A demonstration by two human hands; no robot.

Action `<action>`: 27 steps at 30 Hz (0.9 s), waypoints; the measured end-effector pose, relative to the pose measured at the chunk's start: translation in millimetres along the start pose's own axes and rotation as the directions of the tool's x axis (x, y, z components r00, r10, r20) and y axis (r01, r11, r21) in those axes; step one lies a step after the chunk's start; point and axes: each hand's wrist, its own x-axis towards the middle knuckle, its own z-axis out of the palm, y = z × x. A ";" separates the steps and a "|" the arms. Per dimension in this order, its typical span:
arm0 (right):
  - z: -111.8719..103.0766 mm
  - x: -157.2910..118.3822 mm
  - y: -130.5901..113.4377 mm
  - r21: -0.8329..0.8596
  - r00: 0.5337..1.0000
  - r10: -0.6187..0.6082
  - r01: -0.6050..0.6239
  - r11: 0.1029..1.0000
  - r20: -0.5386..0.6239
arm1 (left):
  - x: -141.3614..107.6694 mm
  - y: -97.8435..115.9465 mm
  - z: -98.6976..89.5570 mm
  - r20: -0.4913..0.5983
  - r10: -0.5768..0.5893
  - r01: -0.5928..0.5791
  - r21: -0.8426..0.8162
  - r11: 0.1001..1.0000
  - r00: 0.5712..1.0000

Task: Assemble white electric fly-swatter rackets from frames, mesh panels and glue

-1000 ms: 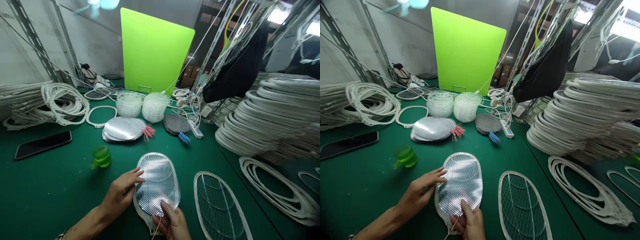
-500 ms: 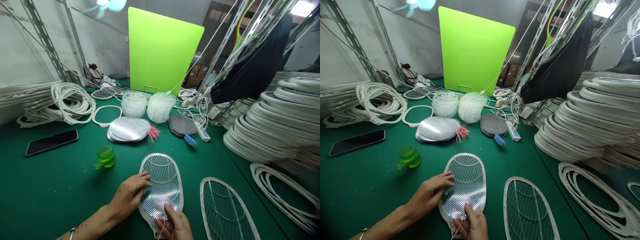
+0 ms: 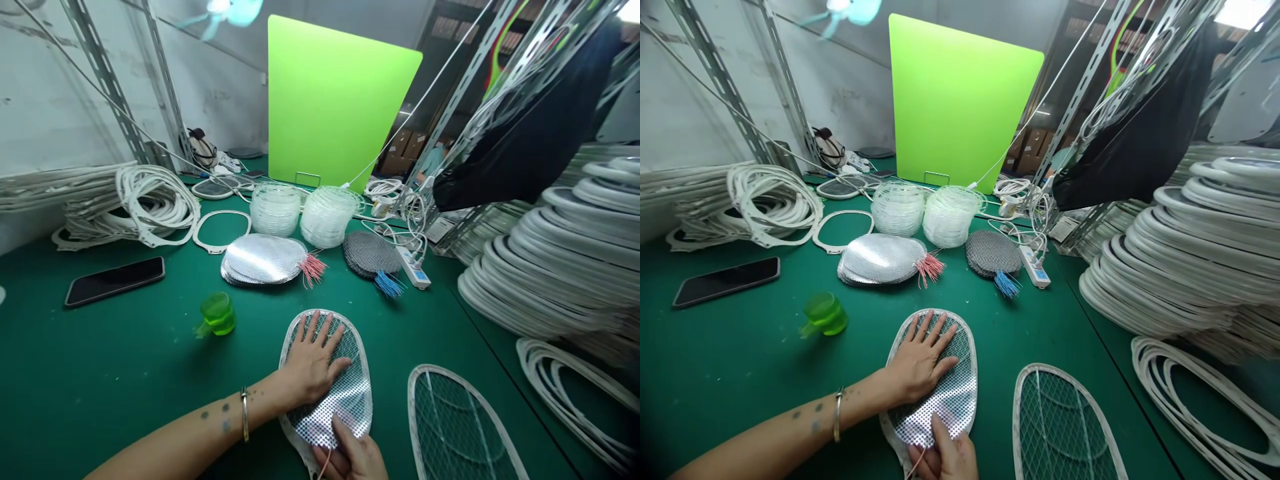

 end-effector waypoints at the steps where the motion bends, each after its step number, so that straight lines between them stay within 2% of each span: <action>1: -0.7 0.4 0.4 0.004 1.000 0.006 -0.006 1.000 0.004 | 1.2 -1.9 2.2 -0.015 0.008 -0.008 0.018 1.000 1.000; 9: 1.0 5.7 3.9 0.026 0.997 0.073 -0.073 0.997 0.001 | 2.0 -1.8 6.8 -0.061 0.001 0.005 0.109 0.994 0.998; 12: 3.0 4.4 4.3 0.041 0.999 0.052 -0.051 0.998 -0.017 | 3.6 -0.4 7.8 -0.089 0.012 -0.002 0.120 0.993 0.996; 15: 4.0 3.4 4.7 0.045 0.999 0.040 -0.038 0.998 -0.026 | 3.7 -0.7 6.0 -0.066 0.014 -0.006 0.110 0.994 0.998; 22: 4.4 2.0 3.5 0.047 0.999 0.025 -0.027 0.999 0.026 | 1.1 -1.1 3.0 -0.060 0.038 -0.031 0.113 0.993 0.997; 27: -4.1 -15.3 -7.0 0.013 0.990 -0.012 0.010 1.000 0.140 | 8.2 -6.7 -9.8 0.131 0.035 -0.050 0.110 0.993 0.991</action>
